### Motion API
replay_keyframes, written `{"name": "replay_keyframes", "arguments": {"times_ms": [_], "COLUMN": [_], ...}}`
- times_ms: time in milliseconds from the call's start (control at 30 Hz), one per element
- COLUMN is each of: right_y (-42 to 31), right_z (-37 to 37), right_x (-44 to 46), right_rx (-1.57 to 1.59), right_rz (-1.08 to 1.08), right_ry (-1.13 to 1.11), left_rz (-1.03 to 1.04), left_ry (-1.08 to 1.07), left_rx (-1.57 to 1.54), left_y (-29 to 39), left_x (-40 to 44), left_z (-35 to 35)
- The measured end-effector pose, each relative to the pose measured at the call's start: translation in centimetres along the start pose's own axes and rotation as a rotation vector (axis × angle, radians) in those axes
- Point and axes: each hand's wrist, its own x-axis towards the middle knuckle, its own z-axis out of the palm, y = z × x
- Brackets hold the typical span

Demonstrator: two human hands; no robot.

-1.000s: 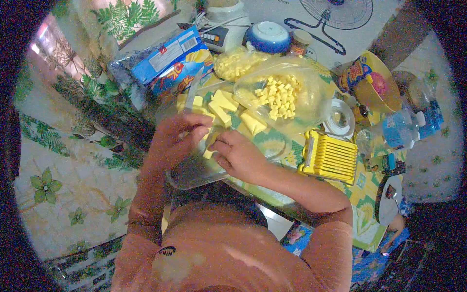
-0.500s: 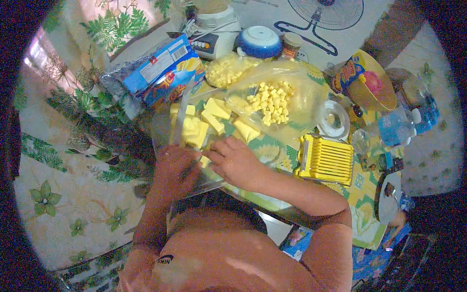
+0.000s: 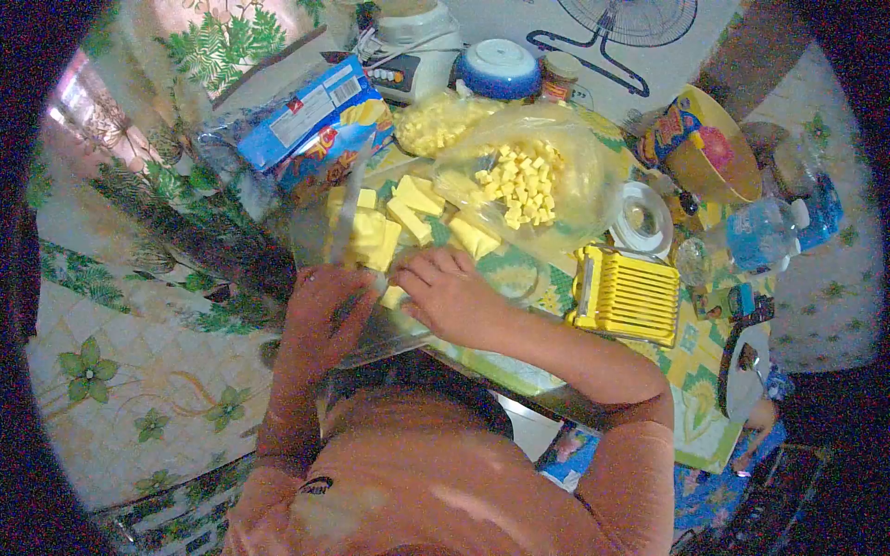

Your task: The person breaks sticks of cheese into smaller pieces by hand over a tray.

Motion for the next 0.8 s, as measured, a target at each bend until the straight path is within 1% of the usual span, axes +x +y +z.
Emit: {"name": "replay_keyframes", "arguments": {"times_ms": [100,300,400,500,600,700,800], "right_y": [-0.1,0.1,0.4,-0.3,-0.2,-0.3,0.0], "right_z": [0.1,-0.2,0.2,-1.3,-0.3,-0.5,-0.3], "right_x": [0.0,0.0,0.2,0.4,0.5,0.4,0.2], "right_rx": [0.001,0.030,0.066,0.343,0.767,0.972,0.926], "right_rz": [0.024,0.010,-0.034,0.131,0.259,0.382,0.286], "right_ry": [0.028,-0.022,0.101,0.059,0.161,0.126,0.219], "left_rz": [-0.007,-0.079,-0.089,-0.119,-0.221,-0.352,-0.399], "left_ry": [0.023,-0.004,0.004,0.023,0.047,0.003,-0.050], "left_rx": [-0.018,-0.029,-0.029,-0.127,-0.348,-0.526,-0.549], "left_y": [-0.3,-0.5,-0.6,-0.8,-0.4,-0.5,-0.9], "left_x": [0.0,-0.3,-0.2,-0.1,0.2,0.4,0.4], "left_z": [-0.3,-0.3,-0.3,-0.3,-0.1,0.4,0.9]}}
